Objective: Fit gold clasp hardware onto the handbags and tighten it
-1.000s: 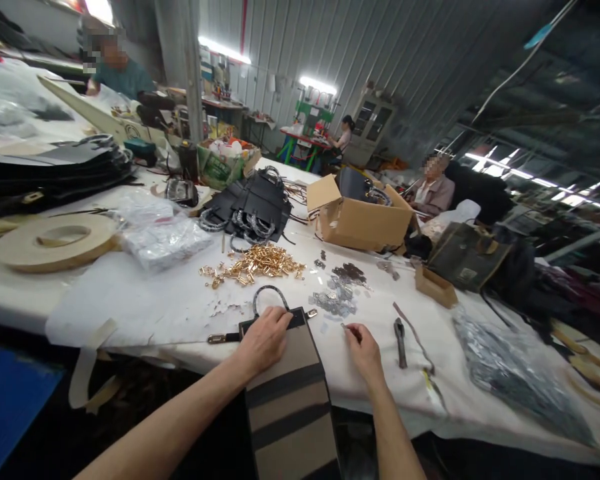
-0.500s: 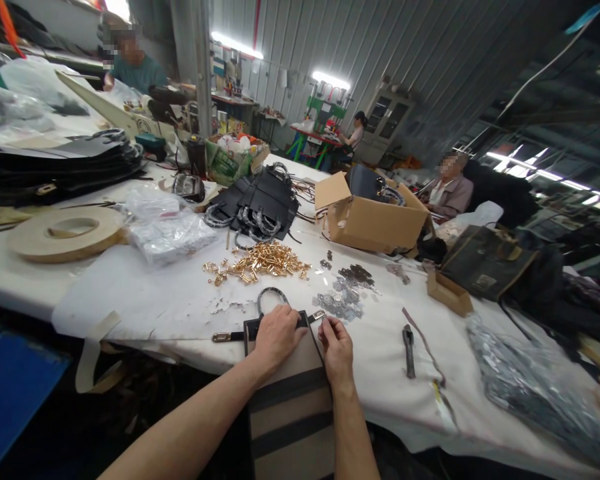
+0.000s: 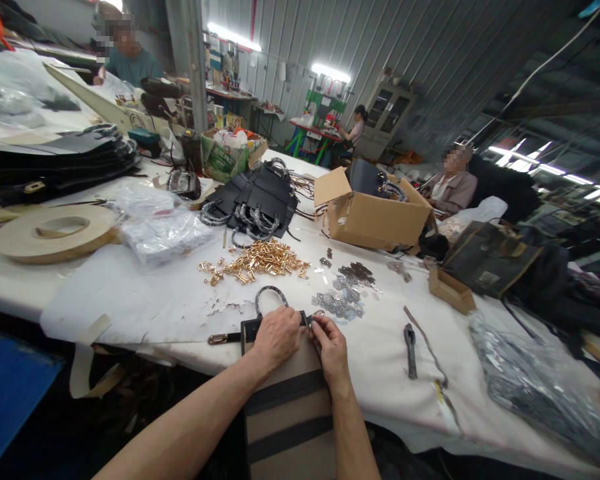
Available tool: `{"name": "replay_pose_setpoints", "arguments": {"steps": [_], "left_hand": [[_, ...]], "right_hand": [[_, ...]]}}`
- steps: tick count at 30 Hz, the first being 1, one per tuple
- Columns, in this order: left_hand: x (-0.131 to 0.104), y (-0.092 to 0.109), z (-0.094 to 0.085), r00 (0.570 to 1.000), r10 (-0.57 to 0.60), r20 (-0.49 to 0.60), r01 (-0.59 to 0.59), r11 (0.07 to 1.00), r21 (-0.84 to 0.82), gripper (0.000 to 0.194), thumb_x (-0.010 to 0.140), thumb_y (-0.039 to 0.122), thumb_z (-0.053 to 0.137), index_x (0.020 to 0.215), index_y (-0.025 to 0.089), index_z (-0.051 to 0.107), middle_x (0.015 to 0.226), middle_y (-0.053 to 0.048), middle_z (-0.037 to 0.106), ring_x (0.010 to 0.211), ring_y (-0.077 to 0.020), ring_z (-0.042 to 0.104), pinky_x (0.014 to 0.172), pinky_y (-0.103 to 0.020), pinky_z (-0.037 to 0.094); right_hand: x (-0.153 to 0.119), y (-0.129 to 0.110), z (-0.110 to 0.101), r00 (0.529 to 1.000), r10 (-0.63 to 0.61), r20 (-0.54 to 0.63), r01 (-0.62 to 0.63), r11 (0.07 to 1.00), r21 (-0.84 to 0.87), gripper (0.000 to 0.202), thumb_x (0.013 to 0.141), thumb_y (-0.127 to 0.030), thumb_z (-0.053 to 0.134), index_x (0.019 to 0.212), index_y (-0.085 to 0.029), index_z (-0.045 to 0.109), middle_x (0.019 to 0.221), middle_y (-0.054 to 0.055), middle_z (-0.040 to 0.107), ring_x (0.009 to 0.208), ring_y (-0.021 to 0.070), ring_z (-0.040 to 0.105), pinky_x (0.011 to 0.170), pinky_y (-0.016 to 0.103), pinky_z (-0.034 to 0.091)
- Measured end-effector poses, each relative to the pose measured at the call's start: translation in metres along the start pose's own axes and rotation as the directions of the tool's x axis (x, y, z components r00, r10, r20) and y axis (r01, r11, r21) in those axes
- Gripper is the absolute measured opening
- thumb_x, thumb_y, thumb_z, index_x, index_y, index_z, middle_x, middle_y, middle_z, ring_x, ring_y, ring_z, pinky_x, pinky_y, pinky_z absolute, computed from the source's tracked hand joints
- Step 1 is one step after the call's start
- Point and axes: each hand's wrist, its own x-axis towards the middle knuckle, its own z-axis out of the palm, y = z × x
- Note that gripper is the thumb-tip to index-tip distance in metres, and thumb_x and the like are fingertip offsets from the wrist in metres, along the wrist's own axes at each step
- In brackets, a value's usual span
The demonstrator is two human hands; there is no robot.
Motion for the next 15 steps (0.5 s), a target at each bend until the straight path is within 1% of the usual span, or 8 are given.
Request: {"name": "replay_pose_setpoints", "arguments": {"steps": [3,5,7,9,13,15], "left_hand": [[0.001,-0.003,0.0,1.0,0.004,0.006,-0.004,1.0,-0.022,0.016,0.097,0.034,0.063,0.096,0.019,0.062,0.096,-0.008,0.067,0.095,-0.026,0.063,0.081,-0.036,0.049],[0.002,-0.007,-0.001,1.0,0.004,0.004,-0.003,0.998,-0.063,0.025,0.094,0.042,0.067,0.1,0.018,0.061,0.1,-0.008,0.066,0.098,-0.0268,0.062,0.083,-0.037,0.049],[0.003,-0.01,-0.001,1.0,-0.001,-0.004,0.0,0.994,-0.11,0.036,0.091,0.051,0.069,0.102,0.018,0.061,0.103,-0.009,0.064,0.1,-0.027,0.061,0.085,-0.037,0.05],[0.003,-0.013,0.0,1.0,-0.013,-0.014,0.011,0.99,-0.139,0.041,0.089,0.055,0.07,0.102,0.018,0.06,0.103,-0.009,0.063,0.1,-0.0266,0.06,0.086,-0.036,0.05],[0.002,-0.013,0.001,1.0,-0.016,-0.016,0.013,0.986,-0.165,0.038,0.088,0.052,0.073,0.102,0.019,0.061,0.102,-0.008,0.062,0.098,-0.0258,0.06,0.087,-0.036,0.049],[0.002,-0.012,0.001,1.0,-0.017,-0.005,0.016,0.985,-0.173,0.037,0.087,0.049,0.075,0.102,0.019,0.06,0.102,-0.008,0.062,0.099,-0.0262,0.06,0.088,-0.037,0.05]], "right_hand": [[0.001,0.0,0.0,1.0,-0.01,-0.007,0.01,1.0,-0.004,0.037,0.08,-0.048,0.081,0.105,-0.021,0.071,0.081,0.0,0.066,0.066,0.0146,0.056,0.061,0.027,0.045],[0.002,-0.001,-0.001,1.0,-0.013,-0.019,0.013,1.0,-0.01,0.038,0.08,-0.048,0.082,0.104,-0.021,0.071,0.08,0.001,0.067,0.066,0.0146,0.057,0.061,0.027,0.046],[0.002,-0.004,-0.002,1.0,-0.014,-0.024,0.014,1.0,-0.023,0.038,0.08,-0.049,0.081,0.101,-0.02,0.073,0.075,0.0,0.066,0.063,0.0139,0.055,0.059,0.026,0.045],[0.003,-0.007,-0.002,1.0,-0.01,-0.006,0.01,0.998,-0.056,0.037,0.079,-0.05,0.081,0.098,-0.019,0.075,0.073,0.0,0.066,0.063,0.0141,0.055,0.059,0.027,0.046],[0.005,-0.013,-0.001,0.997,0.011,0.075,0.0,0.989,-0.146,0.036,0.078,-0.05,0.082,0.096,-0.019,0.079,0.087,0.004,0.075,0.078,0.0204,0.065,0.074,0.032,0.052],[0.007,-0.015,0.001,0.995,0.02,0.1,0.001,0.98,-0.201,0.034,0.077,-0.05,0.082,0.095,-0.02,0.081,0.09,0.005,0.077,0.085,0.0235,0.067,0.081,0.035,0.053]]}}
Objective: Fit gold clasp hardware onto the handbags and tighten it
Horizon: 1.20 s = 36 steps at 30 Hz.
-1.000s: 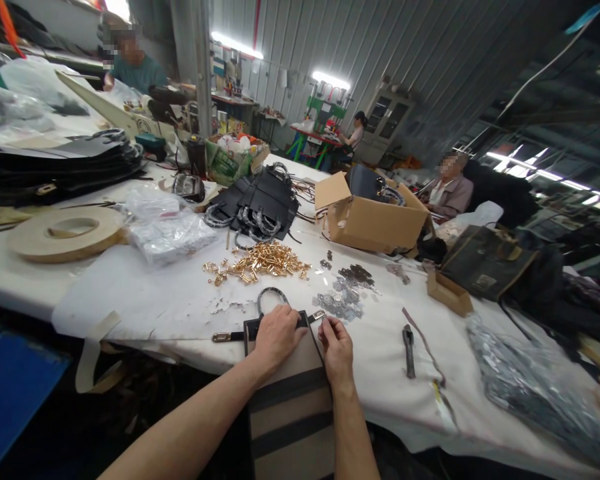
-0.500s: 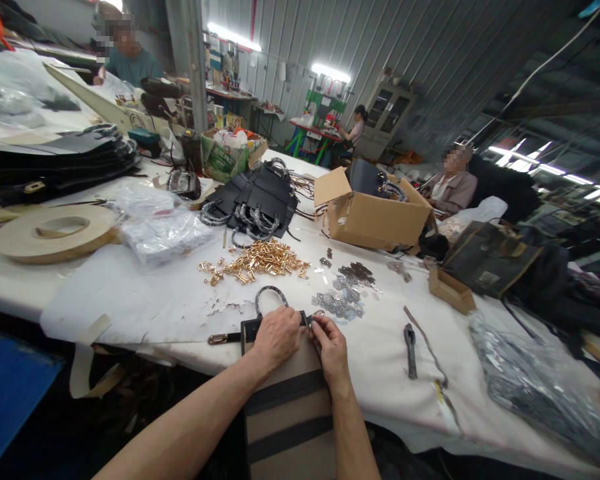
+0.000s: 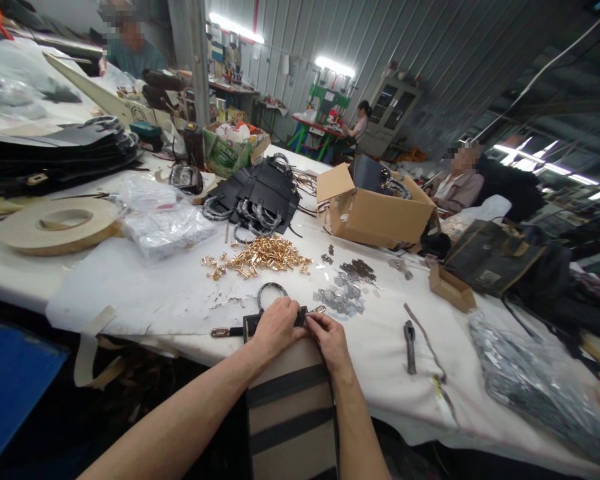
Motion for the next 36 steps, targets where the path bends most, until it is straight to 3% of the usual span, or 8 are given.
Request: {"name": "replay_pose_setpoints", "arguments": {"steps": [6,11,20,25,29,31,33,36], "left_hand": [[0.0,-0.002,0.002,1.0,-0.003,0.005,0.003,1.0,0.014,0.035,0.084,0.042,0.078,0.103,0.019,0.06,0.104,-0.008,0.061,0.101,-0.0266,0.059,0.089,-0.037,0.05],[-0.001,-0.003,0.005,1.0,0.002,-0.008,-0.002,1.0,0.017,0.031,0.084,0.037,0.077,0.102,0.019,0.059,0.103,-0.008,0.061,0.1,-0.0262,0.059,0.089,-0.037,0.049],[-0.001,0.0,0.001,1.0,-0.01,0.001,0.01,1.0,0.026,0.025,0.084,0.03,0.074,0.099,0.02,0.056,0.103,-0.007,0.061,0.101,-0.0258,0.058,0.09,-0.036,0.049],[-0.002,0.001,0.0,1.0,0.021,-0.016,-0.02,1.0,0.017,0.022,0.089,0.03,0.07,0.103,0.02,0.056,0.103,-0.007,0.06,0.101,-0.0259,0.058,0.089,-0.037,0.048],[-0.001,0.0,0.0,0.999,0.049,-0.017,-0.049,0.999,0.016,0.03,0.09,0.039,0.071,0.108,0.021,0.056,0.107,-0.007,0.061,0.104,-0.0265,0.058,0.092,-0.038,0.047],[-0.001,0.0,-0.001,0.998,0.055,-0.007,-0.055,0.998,0.02,0.031,0.09,0.041,0.072,0.109,0.021,0.057,0.107,-0.006,0.061,0.105,-0.0266,0.058,0.092,-0.038,0.047],[-0.001,0.0,-0.002,0.998,0.055,0.001,-0.055,0.998,0.025,0.032,0.09,0.041,0.072,0.108,0.021,0.057,0.107,-0.007,0.061,0.105,-0.0268,0.058,0.092,-0.038,0.047],[-0.001,0.0,-0.003,0.998,0.056,0.005,-0.056,0.998,0.028,0.032,0.09,0.041,0.072,0.109,0.02,0.057,0.108,-0.007,0.061,0.105,-0.0269,0.058,0.092,-0.039,0.046]], "right_hand": [[0.003,-0.003,0.005,1.0,-0.011,0.004,0.012,0.995,-0.098,0.031,0.079,-0.048,0.08,0.095,-0.022,0.082,0.089,0.005,0.078,0.084,0.0249,0.069,0.08,0.036,0.054],[0.004,-0.004,0.011,0.994,-0.103,-0.032,0.094,0.973,-0.211,0.028,0.082,-0.047,0.077,0.093,-0.023,0.082,0.093,0.006,0.075,0.081,0.0222,0.066,0.076,0.033,0.052],[0.006,-0.003,0.017,0.991,-0.071,-0.116,0.049,0.983,-0.176,0.038,0.074,-0.045,0.083,0.102,-0.02,0.074,0.086,0.003,0.07,0.061,0.0157,0.058,0.063,0.03,0.05],[-0.001,-0.002,0.021,0.978,-0.14,-0.154,0.112,0.978,-0.174,0.032,0.082,-0.047,0.077,0.1,-0.021,0.074,0.086,0.003,0.07,0.066,0.0161,0.058,0.065,0.029,0.049],[-0.001,-0.002,-0.007,0.936,-0.136,-0.326,0.123,0.991,-0.061,0.04,0.09,-0.056,0.066,0.107,-0.021,0.071,0.065,-0.003,0.059,0.056,0.0142,0.05,0.055,0.027,0.042],[0.001,-0.002,-0.032,0.887,-0.18,-0.424,0.133,0.981,-0.138,0.04,0.091,-0.057,0.063,0.104,-0.02,0.071,0.065,-0.003,0.058,0.057,0.0148,0.05,0.058,0.027,0.043],[0.005,-0.002,-0.058,0.868,-0.259,-0.424,0.137,0.945,-0.297,0.038,0.091,-0.054,0.063,0.102,-0.02,0.073,0.08,0.002,0.068,0.068,0.0172,0.058,0.067,0.03,0.048],[0.009,-0.002,-0.086,0.894,-0.317,-0.317,0.158,0.884,-0.44,0.03,0.084,-0.048,0.07,0.097,-0.022,0.078,0.099,0.007,0.073,0.086,0.0223,0.065,0.081,0.035,0.052]]}}
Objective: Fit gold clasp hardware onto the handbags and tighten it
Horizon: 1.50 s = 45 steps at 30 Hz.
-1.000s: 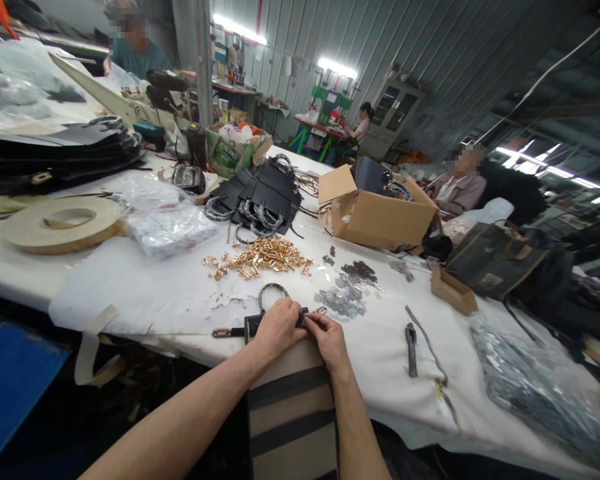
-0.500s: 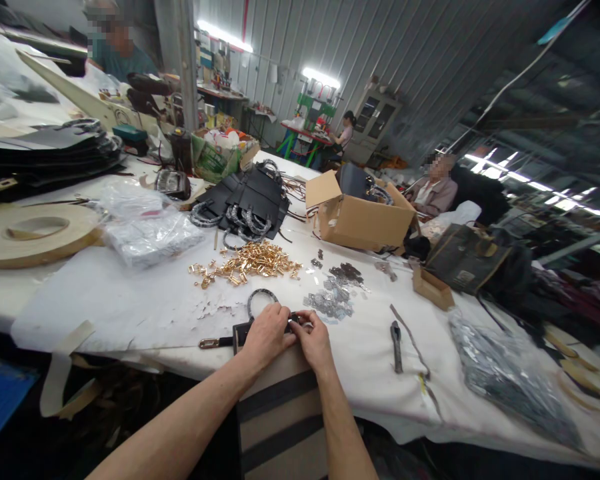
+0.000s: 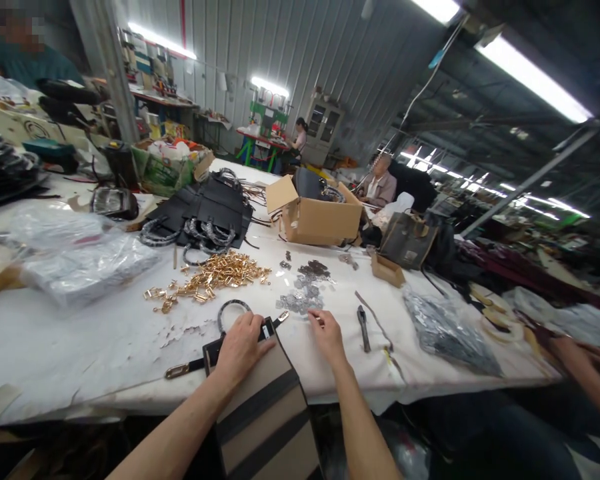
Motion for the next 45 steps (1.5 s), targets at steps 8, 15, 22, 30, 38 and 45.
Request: {"name": "replay_pose_setpoints", "arguments": {"steps": [8,15,22,30,38,45], "left_hand": [[-0.006,0.004,-0.006,0.999,0.008,0.045,-0.008,1.0,0.009,0.038,0.085,0.039,0.078,0.111,0.02,0.058,0.111,-0.007,0.061,0.109,-0.0271,0.058,0.097,-0.039,0.048],[-0.062,-0.03,-0.044,0.996,0.072,-0.05,-0.076,0.994,-0.077,0.056,0.081,0.03,0.084,0.128,0.022,0.055,0.13,-0.009,0.058,0.123,-0.0274,0.051,0.109,-0.04,0.046],[-0.105,-0.068,-0.044,0.975,-0.133,-0.176,0.071,0.945,-0.319,0.04,0.083,0.032,0.083,0.119,0.023,0.067,0.121,-0.008,0.062,0.117,-0.0242,0.056,0.105,-0.039,0.049],[-0.1,-0.064,-0.032,0.958,-0.097,-0.27,0.003,0.944,-0.329,0.019,0.09,0.026,0.076,0.108,0.021,0.073,0.117,-0.006,0.067,0.115,-0.0219,0.057,0.102,-0.036,0.052],[-0.1,-0.063,-0.021,0.93,-0.072,-0.361,-0.027,0.964,-0.264,0.01,0.091,0.022,0.073,0.101,0.02,0.071,0.111,-0.006,0.07,0.109,-0.0246,0.059,0.094,-0.041,0.057],[-0.099,-0.061,-0.022,0.934,-0.082,-0.349,-0.009,0.968,-0.253,0.007,0.093,0.021,0.07,0.1,0.021,0.07,0.111,-0.006,0.07,0.108,-0.0245,0.057,0.093,-0.04,0.058]], "right_hand": [[0.015,0.008,-0.002,0.989,0.03,0.145,-0.008,0.989,-0.146,0.013,0.066,-0.037,0.076,0.071,-0.025,0.076,0.076,0.004,0.068,0.074,0.025,0.061,0.08,0.041,0.049],[0.004,0.033,0.001,0.985,0.097,0.144,-0.052,0.956,-0.29,0.035,0.073,-0.053,0.064,0.086,-0.022,0.073,0.087,0.008,0.071,0.081,0.0266,0.064,0.083,0.042,0.048],[-0.031,-0.006,0.021,0.959,0.278,0.054,-0.282,0.919,0.276,0.044,0.069,-0.052,0.082,0.098,-0.02,0.072,0.082,0.002,0.067,0.069,0.0165,0.057,0.067,0.031,0.049],[-0.079,-0.112,0.081,0.906,0.093,0.412,-0.299,0.831,0.47,0.038,0.082,-0.047,0.083,0.106,-0.021,0.068,0.077,0.001,0.068,0.068,0.015,0.062,0.063,0.026,0.051],[-0.091,-0.121,0.112,0.859,-0.019,0.511,-0.175,0.929,0.327,0.032,0.086,-0.048,0.077,0.101,-0.02,0.073,0.087,0.005,0.074,0.077,0.0202,0.068,0.072,0.031,0.055],[-0.087,-0.125,0.112,0.889,-0.141,0.436,0.077,0.984,0.162,0.025,0.094,-0.045,0.066,0.1,-0.022,0.074,0.098,0.006,0.075,0.091,0.0229,0.068,0.085,0.034,0.052]]}}
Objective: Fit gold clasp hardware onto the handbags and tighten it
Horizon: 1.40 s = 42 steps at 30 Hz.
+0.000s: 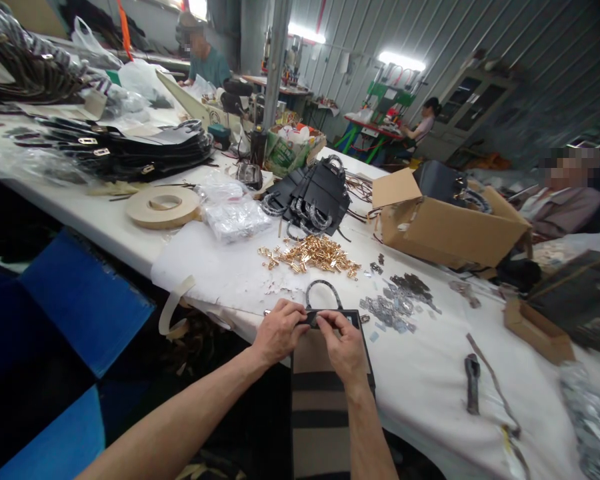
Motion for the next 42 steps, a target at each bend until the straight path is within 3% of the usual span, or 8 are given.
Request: {"name": "replay_pose_setpoints", "arguments": {"steps": [5,9,14,17,26,32,42], "left_hand": [[0.0,0.0,0.003,1.0,-0.018,0.012,0.018,1.0,0.003,0.005,0.095,0.022,0.067,0.098,0.021,0.071,0.111,-0.005,0.07,0.109,-0.0243,0.057,0.094,-0.04,0.057],[0.0,-0.002,-0.001,0.999,-0.028,0.025,0.029,0.999,-0.015,0.007,0.095,0.023,0.067,0.101,0.022,0.071,0.115,-0.006,0.069,0.112,-0.0243,0.057,0.098,-0.041,0.055],[-0.001,-0.009,-0.01,0.995,-0.016,0.103,0.021,0.999,-0.049,0.036,0.084,0.032,0.081,0.116,0.022,0.067,0.126,-0.008,0.067,0.116,-0.0269,0.058,0.101,-0.044,0.053],[-0.001,-0.012,-0.009,0.995,-0.032,0.096,0.039,0.997,-0.07,0.037,0.083,0.032,0.082,0.115,0.023,0.067,0.124,-0.007,0.068,0.116,-0.0268,0.059,0.1,-0.043,0.052],[-0.001,-0.013,-0.005,0.995,-0.058,0.08,0.066,0.994,-0.091,0.038,0.08,0.033,0.085,0.112,0.022,0.067,0.122,-0.008,0.068,0.114,-0.0267,0.06,0.1,-0.042,0.052],[-0.001,-0.012,-0.007,0.995,-0.066,0.078,0.074,0.993,-0.095,0.036,0.081,0.03,0.083,0.111,0.022,0.066,0.121,-0.007,0.068,0.114,-0.0258,0.06,0.1,-0.04,0.051],[0.0,-0.01,-0.007,0.994,-0.083,0.076,0.089,0.993,-0.075,0.042,0.079,0.024,0.083,0.117,0.021,0.063,0.122,-0.008,0.067,0.116,-0.0265,0.06,0.102,-0.042,0.051]], "right_hand": [[0.008,0.004,0.002,0.999,-0.043,0.033,0.044,0.999,-0.026,0.021,0.095,-0.041,0.063,0.097,-0.022,0.072,0.099,0.005,0.073,0.094,0.0227,0.067,0.087,0.034,0.051],[0.013,0.01,0.005,0.992,-0.111,0.068,0.112,0.994,-0.018,0.017,0.094,-0.037,0.064,0.089,-0.022,0.072,0.108,0.007,0.07,0.107,0.0246,0.064,0.098,0.037,0.047],[0.015,0.01,0.002,0.987,-0.062,0.147,0.063,0.998,-0.002,0.016,0.092,-0.037,0.066,0.089,-0.024,0.075,0.126,0.008,0.064,0.122,0.0268,0.058,0.106,0.04,0.043],[0.014,0.008,0.002,0.98,-0.065,0.19,0.075,0.996,-0.044,0.013,0.09,-0.034,0.067,0.087,-0.025,0.075,0.127,0.007,0.063,0.124,0.0272,0.056,0.109,0.041,0.041],[0.016,0.009,0.014,0.989,-0.118,0.09,0.13,0.98,-0.149,0.012,0.09,-0.03,0.065,0.088,-0.025,0.076,0.118,0.007,0.066,0.118,0.0273,0.058,0.107,0.044,0.042],[0.015,0.006,0.016,0.986,-0.119,0.117,0.139,0.973,-0.182,0.012,0.09,-0.03,0.066,0.085,-0.025,0.076,0.117,0.007,0.067,0.117,0.0272,0.057,0.106,0.043,0.042],[0.012,0.013,0.025,0.975,-0.217,0.039,0.22,0.937,-0.272,0.01,0.092,-0.027,0.065,0.093,-0.025,0.075,0.114,0.009,0.067,0.113,0.0282,0.057,0.104,0.047,0.044]]}}
